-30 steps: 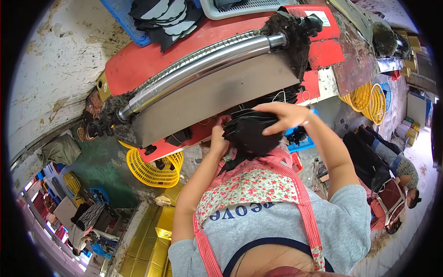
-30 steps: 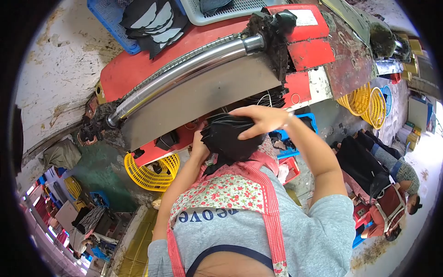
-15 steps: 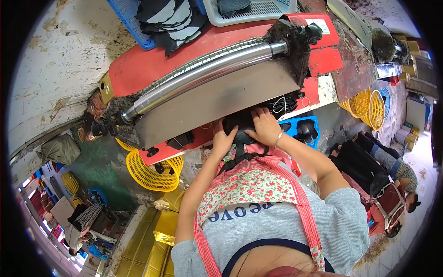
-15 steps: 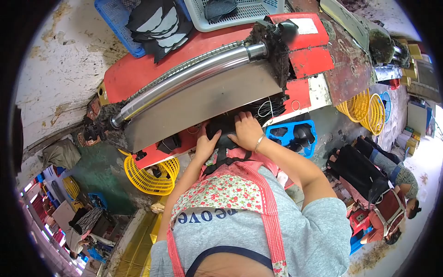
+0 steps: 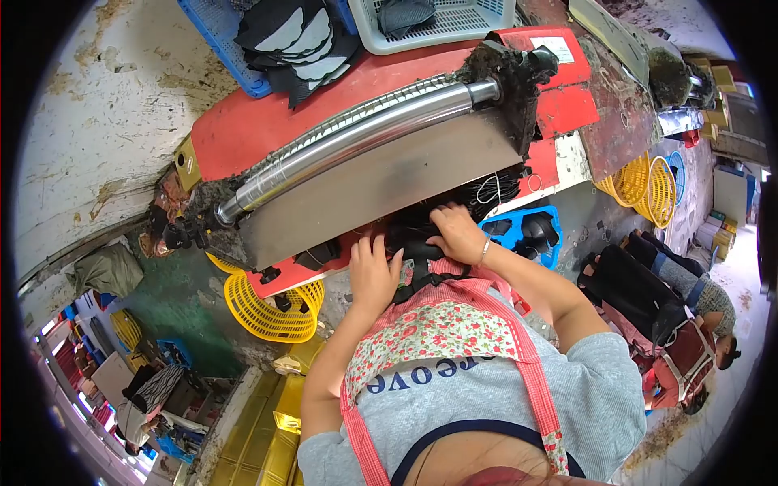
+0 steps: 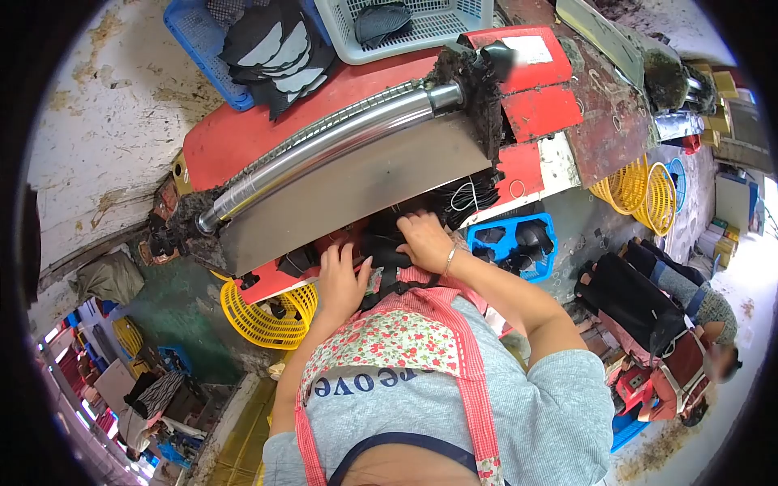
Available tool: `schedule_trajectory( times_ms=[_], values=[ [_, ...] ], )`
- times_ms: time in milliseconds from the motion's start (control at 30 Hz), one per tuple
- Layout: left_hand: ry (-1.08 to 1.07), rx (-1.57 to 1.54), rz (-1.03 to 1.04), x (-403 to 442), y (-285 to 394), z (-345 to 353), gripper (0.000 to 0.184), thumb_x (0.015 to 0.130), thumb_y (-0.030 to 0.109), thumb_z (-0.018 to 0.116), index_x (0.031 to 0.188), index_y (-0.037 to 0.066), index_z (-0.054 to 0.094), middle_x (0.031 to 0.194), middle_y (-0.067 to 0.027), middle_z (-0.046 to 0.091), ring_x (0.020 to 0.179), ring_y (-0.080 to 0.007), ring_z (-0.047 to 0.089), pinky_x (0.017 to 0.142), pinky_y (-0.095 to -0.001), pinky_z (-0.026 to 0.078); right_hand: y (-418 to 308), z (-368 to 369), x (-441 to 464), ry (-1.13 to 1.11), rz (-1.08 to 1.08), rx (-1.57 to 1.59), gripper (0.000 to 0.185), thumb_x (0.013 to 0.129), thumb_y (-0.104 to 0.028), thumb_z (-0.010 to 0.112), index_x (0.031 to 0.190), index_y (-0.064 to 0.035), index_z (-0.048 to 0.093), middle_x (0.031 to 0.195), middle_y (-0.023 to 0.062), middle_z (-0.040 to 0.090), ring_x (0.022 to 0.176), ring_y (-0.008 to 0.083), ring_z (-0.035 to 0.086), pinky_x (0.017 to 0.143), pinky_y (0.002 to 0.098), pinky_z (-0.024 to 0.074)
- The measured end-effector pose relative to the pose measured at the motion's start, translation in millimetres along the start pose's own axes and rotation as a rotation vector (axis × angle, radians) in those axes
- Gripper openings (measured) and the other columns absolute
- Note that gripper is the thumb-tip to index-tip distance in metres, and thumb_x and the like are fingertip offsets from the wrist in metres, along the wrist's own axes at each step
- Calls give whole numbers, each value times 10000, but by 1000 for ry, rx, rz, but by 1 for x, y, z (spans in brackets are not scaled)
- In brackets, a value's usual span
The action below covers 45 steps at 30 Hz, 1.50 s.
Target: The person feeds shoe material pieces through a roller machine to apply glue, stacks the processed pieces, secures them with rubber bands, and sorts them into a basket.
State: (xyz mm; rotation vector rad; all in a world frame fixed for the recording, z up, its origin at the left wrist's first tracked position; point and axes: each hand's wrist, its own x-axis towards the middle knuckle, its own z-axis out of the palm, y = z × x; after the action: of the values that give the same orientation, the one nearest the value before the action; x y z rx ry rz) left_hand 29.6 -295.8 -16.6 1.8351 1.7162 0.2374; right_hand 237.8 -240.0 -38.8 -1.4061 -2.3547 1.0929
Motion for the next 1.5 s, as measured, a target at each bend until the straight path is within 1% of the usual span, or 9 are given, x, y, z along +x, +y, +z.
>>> schedule_trajectory(
  times_ms=[167, 433, 467, 667, 800, 867, 1067, 1333, 1500],
  values=[
    [223, -129, 405, 10, 29, -47, 530, 761, 280, 691, 1181, 11, 514, 1217, -181, 486, 1127, -371, 468, 929, -443, 409, -12, -45, 12, -112, -152, 312, 339, 726, -142, 712, 960, 6, 517, 884, 167, 572, 842, 361, 569, 716, 397, 457],
    [-453, -583, 235, 28, 41, -100, 379, 789, 235, 662, 1083, 8, 588, 921, -186, 639, 861, -325, 629, 787, -371, 492, -40, -97, 7, -549, -321, 532, 474, 882, -299, 581, 1229, 12, 495, 1075, 222, 580, 1005, 356, 561, 872, 404, 441],
    [-554, -577, 137, 21, 42, -104, 414, 795, 253, 665, 1125, 21, 573, 1025, -182, 622, 929, -314, 613, 822, -370, 477, -43, -96, -1, -610, -271, 591, 530, 889, -345, 563, 1274, 5, 460, 1148, 241, 549, 1036, 368, 546, 900, 408, 431],
    [-231, -807, -6, -5, 37, -56, 495, 731, 208, 749, 1157, 58, 545, 1069, -134, 571, 1008, -257, 563, 867, -344, 443, -43, -107, -13, -582, -74, 495, 604, 838, -268, 650, 1344, -41, 410, 1104, 180, 559, 1032, 303, 552, 878, 359, 439],
    [109, -698, -30, 17, 52, -53, 413, 741, 151, 739, 1087, 41, 542, 1030, -108, 526, 947, -250, 558, 844, -343, 446, -49, -92, -1, -135, -65, 615, 405, 774, -144, 674, 1136, -22, 537, 1023, 156, 581, 950, 283, 588, 839, 349, 461],
    [4, -795, -167, 37, 59, -73, 331, 792, 143, 696, 1067, 43, 539, 1019, -102, 520, 982, -220, 532, 836, -321, 434, -38, -94, 13, -76, -34, 646, 311, 761, -125, 693, 1032, -19, 582, 947, 112, 614, 896, 207, 596, 815, 316, 465],
    [169, -561, 130, 121, 39, -127, 222, 849, 104, 634, 1042, 16, 569, 1038, -66, 550, 981, -141, 539, 836, -276, 450, -10, -109, 51, -23, 419, 744, 233, 778, -202, 699, 846, 9, 628, 754, 28, 615, 737, 87, 554, 695, 253, 458],
    [-362, -395, 203, 269, 18, -119, 319, 916, 302, 556, 1011, 7, 633, 905, -41, 632, 882, -121, 581, 792, -261, 457, -9, -121, 77, -26, 598, 757, 307, 793, -301, 691, 824, 2, 648, 662, 50, 616, 662, 129, 582, 645, 306, 473],
    [-819, -669, -16, 314, 6, -108, 391, 899, 376, 573, 1056, 27, 652, 952, -54, 648, 868, -100, 583, 726, -251, 454, 10, -118, 75, -39, 338, 551, 316, 785, -305, 682, 838, 4, 642, 674, 80, 619, 668, 155, 596, 660, 323, 477]
  ],
)
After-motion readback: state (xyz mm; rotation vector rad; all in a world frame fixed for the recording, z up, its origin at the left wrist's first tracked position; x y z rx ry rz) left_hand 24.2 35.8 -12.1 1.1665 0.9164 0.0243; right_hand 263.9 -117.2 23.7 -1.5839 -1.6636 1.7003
